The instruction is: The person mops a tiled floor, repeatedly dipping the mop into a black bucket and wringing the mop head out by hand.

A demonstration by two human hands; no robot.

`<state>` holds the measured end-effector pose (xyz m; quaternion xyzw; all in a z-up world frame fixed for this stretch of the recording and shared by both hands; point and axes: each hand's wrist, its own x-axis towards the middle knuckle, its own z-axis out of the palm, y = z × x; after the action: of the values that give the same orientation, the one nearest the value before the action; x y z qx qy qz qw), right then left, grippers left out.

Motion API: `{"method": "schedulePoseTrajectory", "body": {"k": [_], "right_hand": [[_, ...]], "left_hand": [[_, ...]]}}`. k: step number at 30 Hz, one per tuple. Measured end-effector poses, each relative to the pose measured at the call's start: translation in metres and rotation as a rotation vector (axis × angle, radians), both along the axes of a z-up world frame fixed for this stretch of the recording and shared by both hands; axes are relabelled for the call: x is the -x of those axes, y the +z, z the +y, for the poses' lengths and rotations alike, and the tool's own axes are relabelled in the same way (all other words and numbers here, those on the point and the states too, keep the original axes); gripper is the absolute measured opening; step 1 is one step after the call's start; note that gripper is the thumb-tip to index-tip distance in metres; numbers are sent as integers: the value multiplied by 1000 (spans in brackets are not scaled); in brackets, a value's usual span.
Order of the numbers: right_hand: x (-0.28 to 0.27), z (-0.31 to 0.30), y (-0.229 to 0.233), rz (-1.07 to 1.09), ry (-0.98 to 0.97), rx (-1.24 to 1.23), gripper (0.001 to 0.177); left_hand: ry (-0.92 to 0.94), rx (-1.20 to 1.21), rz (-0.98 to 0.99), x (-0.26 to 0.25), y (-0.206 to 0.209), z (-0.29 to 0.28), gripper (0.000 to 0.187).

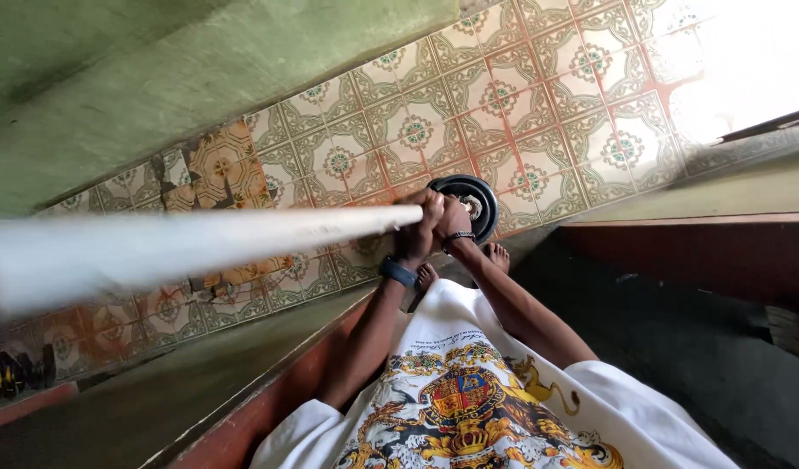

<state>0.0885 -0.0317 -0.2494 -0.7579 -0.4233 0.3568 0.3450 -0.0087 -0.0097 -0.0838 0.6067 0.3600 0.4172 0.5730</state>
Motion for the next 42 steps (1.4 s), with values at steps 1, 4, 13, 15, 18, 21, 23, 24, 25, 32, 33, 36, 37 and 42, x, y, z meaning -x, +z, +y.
{"method": "schedulePoseTrajectory", "body": {"k": [1,4,13,15,18,21,23,24,25,32,33,36,37,42], "right_hand": [[2,7,14,-2,1,-4,33],[8,28,53,-74,-26,-6,33],[36,89,186,-206,38,36,30],[44,100,204,-253,57,-86,28],[50,123,208,-233,84,-125,27],[50,134,217,-189,117,-210,28],[47,146,208,-175,144,-276,27],[45,153,202,-162,169,-337,26],[44,158,185,-159,178,-336,26],[49,165,52,-88,396,-350,28],[49,156,26,-80,458,-331,27],[41,134,-18,-20,536,-296,21],[36,127,-27,-14,544,-291,21],[17,103,-32,72,600,-349,15]], "left_hand": [[1,-4,-2,3,6,7,41],[5,127,8,9,26,29,36],[50,-134,-183,43,111,98,30],[-119,-92,-412,52,135,107,33],[-66,-148,-378,58,155,115,39],[-84,-233,-383,62,153,121,37],[-50,-261,-375,64,141,121,37],[-17,-285,-369,64,135,122,37],[-7,-285,-367,65,125,121,37],[19,-196,-23,71,29,112,23],[7,-196,14,71,8,104,22],[-3,-316,124,68,-37,87,16],[4,-309,129,67,-29,83,16],[-310,-83,319,69,12,79,17]]}}
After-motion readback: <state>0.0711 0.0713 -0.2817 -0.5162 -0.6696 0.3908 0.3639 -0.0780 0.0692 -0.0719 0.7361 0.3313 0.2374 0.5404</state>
